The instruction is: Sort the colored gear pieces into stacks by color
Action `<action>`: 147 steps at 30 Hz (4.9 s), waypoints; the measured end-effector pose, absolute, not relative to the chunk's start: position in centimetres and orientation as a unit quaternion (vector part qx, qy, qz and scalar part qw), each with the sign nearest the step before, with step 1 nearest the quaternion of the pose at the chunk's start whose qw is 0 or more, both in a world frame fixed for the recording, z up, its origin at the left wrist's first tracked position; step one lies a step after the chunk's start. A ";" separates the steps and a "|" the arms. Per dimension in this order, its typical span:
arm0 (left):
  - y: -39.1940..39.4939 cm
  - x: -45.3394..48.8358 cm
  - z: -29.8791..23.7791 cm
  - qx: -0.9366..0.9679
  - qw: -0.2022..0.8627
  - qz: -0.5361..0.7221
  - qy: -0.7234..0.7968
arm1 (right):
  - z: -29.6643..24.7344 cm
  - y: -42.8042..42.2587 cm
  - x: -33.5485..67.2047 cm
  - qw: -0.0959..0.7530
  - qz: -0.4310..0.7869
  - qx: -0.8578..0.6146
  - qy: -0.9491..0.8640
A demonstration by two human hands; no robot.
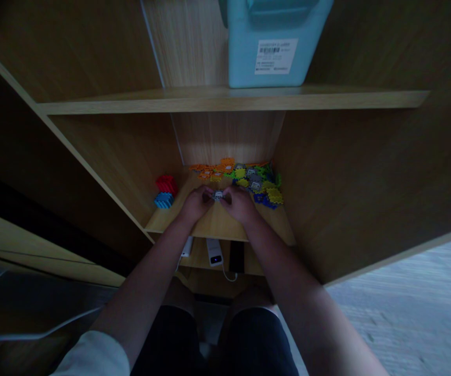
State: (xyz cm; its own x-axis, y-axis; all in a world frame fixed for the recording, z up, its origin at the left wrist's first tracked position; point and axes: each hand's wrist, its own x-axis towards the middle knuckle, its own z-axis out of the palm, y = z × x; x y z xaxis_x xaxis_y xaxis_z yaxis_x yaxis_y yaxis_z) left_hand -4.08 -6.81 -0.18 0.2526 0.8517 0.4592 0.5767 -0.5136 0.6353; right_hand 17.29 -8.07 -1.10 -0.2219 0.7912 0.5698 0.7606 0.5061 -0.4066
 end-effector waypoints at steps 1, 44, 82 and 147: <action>-6.8 -4.1 -0.2 0.772 0.172 0.400 0.463 | -1.1 -8.1 17.3 0.378 0.019 -0.496 -0.782; -7.3 -3.6 0.6 0.740 0.147 0.433 0.493 | -0.8 -9.4 17.6 0.466 -0.120 -0.648 -0.591; -7.8 -3.9 1.0 0.735 0.170 0.485 0.442 | -0.2 -8.5 17.2 0.454 0.090 -0.481 -0.745; -6.8 -3.9 -0.3 0.745 0.184 0.414 0.490 | -0.3 -4.0 18.2 0.217 -0.099 -0.728 -0.643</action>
